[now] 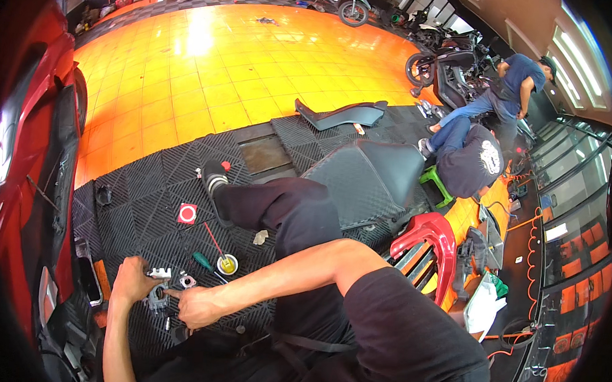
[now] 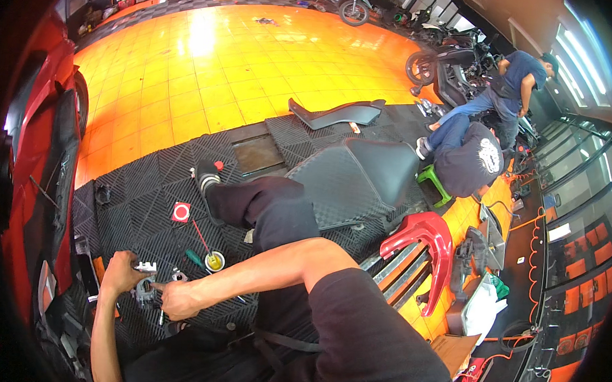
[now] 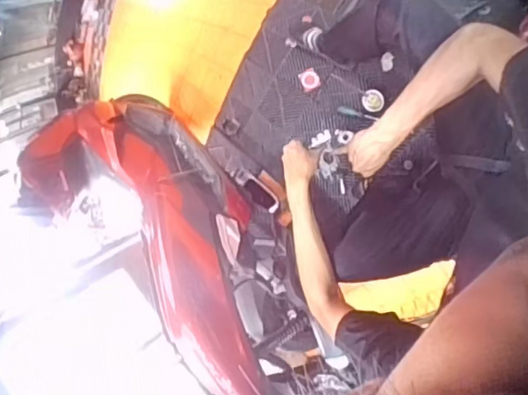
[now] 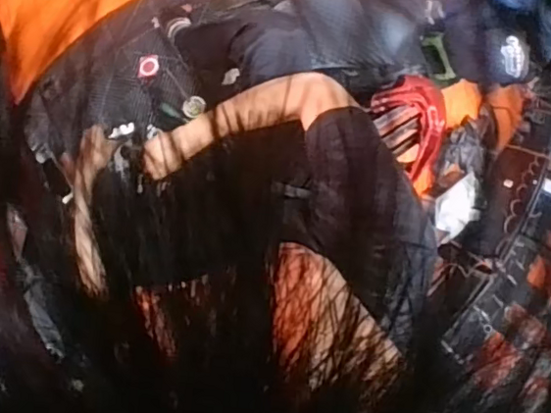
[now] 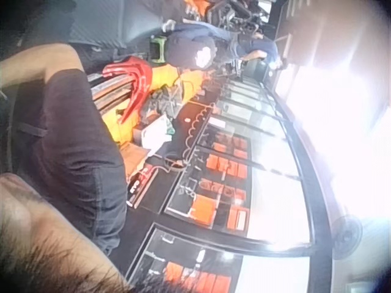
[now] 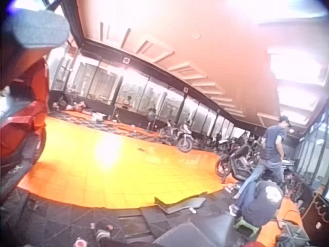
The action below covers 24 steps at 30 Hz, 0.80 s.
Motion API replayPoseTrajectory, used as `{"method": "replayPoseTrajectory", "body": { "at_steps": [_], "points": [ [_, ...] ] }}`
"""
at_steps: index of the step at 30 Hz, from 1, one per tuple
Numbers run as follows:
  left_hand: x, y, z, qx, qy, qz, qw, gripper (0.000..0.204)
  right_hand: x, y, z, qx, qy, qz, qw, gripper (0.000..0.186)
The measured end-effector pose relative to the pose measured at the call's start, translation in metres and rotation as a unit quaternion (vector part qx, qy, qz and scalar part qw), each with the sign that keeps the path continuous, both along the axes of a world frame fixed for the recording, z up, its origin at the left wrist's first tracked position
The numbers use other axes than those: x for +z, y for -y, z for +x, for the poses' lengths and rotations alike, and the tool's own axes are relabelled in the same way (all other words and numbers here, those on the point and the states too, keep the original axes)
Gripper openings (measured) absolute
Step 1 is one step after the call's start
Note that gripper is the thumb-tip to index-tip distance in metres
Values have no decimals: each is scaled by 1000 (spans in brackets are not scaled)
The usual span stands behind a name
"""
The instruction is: The person sits on the floor and works on a disassembled scooter carburetor. They use a screwdriver to adjust internal components, spray cleaner into the carburetor, and wipe parts with a cloth. The person repeatedly assembles and disassembles the carburetor while seated.
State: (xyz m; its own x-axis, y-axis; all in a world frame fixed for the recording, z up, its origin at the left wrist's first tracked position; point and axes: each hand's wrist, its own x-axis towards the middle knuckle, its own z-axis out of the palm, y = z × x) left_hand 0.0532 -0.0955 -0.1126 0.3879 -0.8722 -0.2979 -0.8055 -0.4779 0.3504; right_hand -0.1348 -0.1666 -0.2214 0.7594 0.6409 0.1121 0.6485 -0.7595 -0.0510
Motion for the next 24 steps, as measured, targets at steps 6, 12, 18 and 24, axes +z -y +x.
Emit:
{"method": "replayPoseTrajectory", "body": {
  "at_steps": [6, 12, 18, 24],
  "points": [
    [16, 8, -10, 10, -48, 4, 999, 50, -1, 15, 12, 55, 15, 43, 997, 23],
    [22, 2, -6, 14, -61, -18, 998, 48, 28, 13, 7, 34, 29, 131, 990, 35],
    [11, -4, -6, 14, -72, -38, 997, 53, 42, 21, 4, 47, -32, 154, 986, 25],
    [13, 0, -5, 6, -50, -60, 997, 52, 46, 19, -1, 20, 43, 57, 997, 21]
  ]
}}
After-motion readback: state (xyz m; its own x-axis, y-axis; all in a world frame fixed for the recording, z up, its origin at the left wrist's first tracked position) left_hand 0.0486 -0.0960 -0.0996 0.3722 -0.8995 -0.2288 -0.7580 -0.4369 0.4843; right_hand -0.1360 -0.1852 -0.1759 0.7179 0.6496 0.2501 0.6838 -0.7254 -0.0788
